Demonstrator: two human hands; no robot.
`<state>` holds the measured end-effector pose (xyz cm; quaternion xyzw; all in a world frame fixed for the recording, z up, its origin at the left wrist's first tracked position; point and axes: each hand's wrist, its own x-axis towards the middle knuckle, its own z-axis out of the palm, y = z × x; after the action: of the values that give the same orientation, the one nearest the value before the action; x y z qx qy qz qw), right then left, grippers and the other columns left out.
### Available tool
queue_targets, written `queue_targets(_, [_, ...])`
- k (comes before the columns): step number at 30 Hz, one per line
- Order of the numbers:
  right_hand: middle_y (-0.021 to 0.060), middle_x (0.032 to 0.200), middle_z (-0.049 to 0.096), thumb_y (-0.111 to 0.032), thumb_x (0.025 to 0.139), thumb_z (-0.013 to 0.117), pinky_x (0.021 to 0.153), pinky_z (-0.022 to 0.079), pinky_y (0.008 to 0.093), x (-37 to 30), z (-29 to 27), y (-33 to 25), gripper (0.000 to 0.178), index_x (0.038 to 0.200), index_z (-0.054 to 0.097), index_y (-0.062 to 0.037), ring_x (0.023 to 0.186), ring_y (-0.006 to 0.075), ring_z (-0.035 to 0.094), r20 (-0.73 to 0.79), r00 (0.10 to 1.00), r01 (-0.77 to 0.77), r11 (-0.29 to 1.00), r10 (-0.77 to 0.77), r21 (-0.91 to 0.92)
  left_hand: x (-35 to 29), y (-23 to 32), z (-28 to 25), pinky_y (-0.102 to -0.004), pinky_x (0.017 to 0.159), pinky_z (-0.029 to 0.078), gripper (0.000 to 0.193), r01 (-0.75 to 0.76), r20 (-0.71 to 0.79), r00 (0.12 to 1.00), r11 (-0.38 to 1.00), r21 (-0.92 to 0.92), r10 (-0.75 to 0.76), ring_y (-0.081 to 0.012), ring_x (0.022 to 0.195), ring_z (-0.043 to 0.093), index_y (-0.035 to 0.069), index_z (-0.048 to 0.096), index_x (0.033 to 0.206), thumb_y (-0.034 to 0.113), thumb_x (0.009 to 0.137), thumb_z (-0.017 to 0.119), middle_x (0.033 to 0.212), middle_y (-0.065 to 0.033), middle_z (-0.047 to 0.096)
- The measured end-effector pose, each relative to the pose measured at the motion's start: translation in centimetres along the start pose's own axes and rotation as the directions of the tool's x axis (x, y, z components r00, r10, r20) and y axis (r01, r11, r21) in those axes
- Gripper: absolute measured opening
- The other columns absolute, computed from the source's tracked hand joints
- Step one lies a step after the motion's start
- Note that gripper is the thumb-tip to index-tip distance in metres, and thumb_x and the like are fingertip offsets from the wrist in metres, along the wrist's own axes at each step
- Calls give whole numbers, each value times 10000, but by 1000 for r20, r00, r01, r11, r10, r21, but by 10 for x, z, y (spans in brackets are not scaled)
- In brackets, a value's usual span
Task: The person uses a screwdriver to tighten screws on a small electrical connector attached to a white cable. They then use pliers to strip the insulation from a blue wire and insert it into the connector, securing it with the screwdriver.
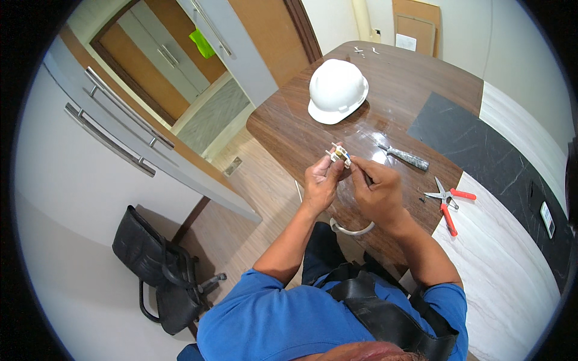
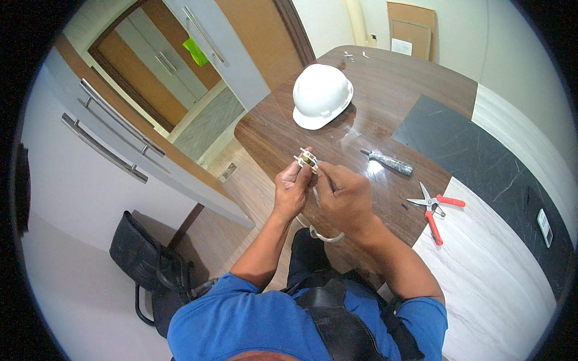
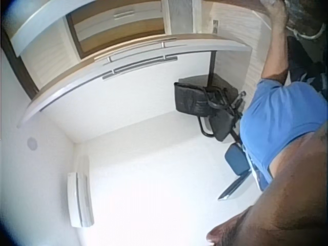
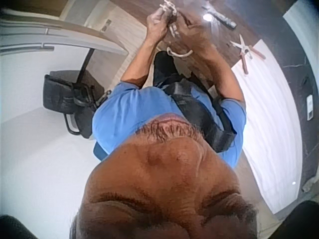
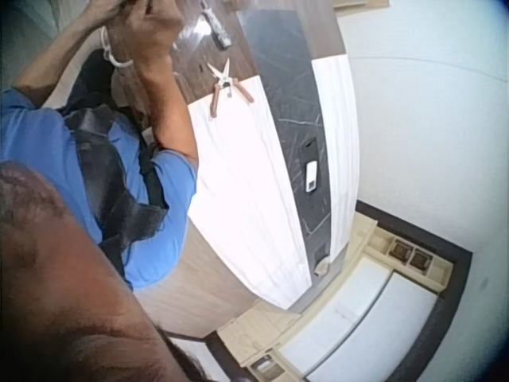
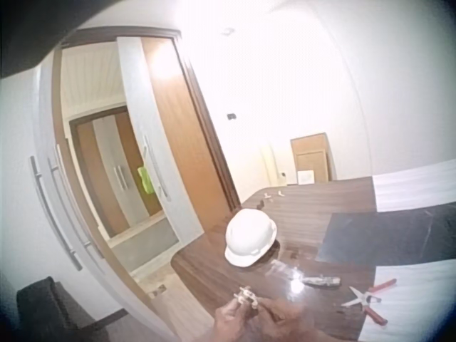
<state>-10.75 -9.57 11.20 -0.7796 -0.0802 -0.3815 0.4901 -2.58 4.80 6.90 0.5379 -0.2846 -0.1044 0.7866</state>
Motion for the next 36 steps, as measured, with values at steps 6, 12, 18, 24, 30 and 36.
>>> queue_targets(6, [102, 891, 783, -39, 953, 702, 652, 511, 243, 4, 0, 1, 207, 1134, 750, 50, 766, 74, 666, 81, 956, -293, 902, 282, 318, -1, 1, 5, -296, 943, 533, 556, -44, -54, 998, 999, -5, 44, -124, 1056, 636, -55, 453, 1502, 230, 1056, 624, 1184, -45, 668])
queue_targets(12, [198, 970, 783, -38, 934, 698, 727, 565, 277, 5, -7, -1, 181, 1078, 758, 55, 807, 165, 736, 71, 993, -103, 990, 96, 101, 2, 7, 2, -319, 988, 548, 537, -69, -27, 997, 994, 88, 72, -153, 1095, 639, -83, 493, 1465, 214, 1043, 642, 1256, -90, 655])
queue_targets(18, [201, 831, 730, -19, 906, 704, 602, 514, 323, 5, -3, 7, 177, 1070, 756, 25, 662, 231, 695, 41, 983, -185, 955, 181, 232, 1, 12, 1, -281, 918, 541, 559, -229, -20, 966, 886, 404, 259, -153, 1064, 643, -109, 529, 1426, 217, 1008, 704, 1237, -105, 669])
queue_targets(24, [196, 845, 745, -48, 928, 695, 609, 514, 329, 6, -11, -1, 174, 1071, 757, 29, 681, 202, 699, 78, 995, -61, 998, 58, 33, 5, 12, -2, -274, 909, 541, 567, -184, 1, 981, 923, 338, 195, -141, 1038, 648, -110, 520, 1434, 202, 1002, 712, 1208, -117, 690])
queue_targets(30, [184, 869, 755, -75, 961, 687, 632, 526, 297, 9, -15, -6, 166, 1070, 738, 38, 714, 148, 693, 146, 978, -178, 966, 152, 186, 2, 15, -4, -288, 938, 541, 550, -120, 26, 993, 971, 205, 117, -137, 1046, 649, -101, 505, 1452, 158, 1006, 699, 1189, -108, 694])
queue_targets(36, [190, 822, 724, -68, 968, 681, 611, 518, 296, 2, -3, -2, 144, 1072, 720, 23, 681, 148, 673, -5, 987, -157, 962, 162, 221, 7, 20, 3, -287, 967, 532, 564, -151, 41, 988, 965, 214, 146, -142, 1081, 646, -93, 483, 1472, 112, 995, 705, 1200, -108, 684])
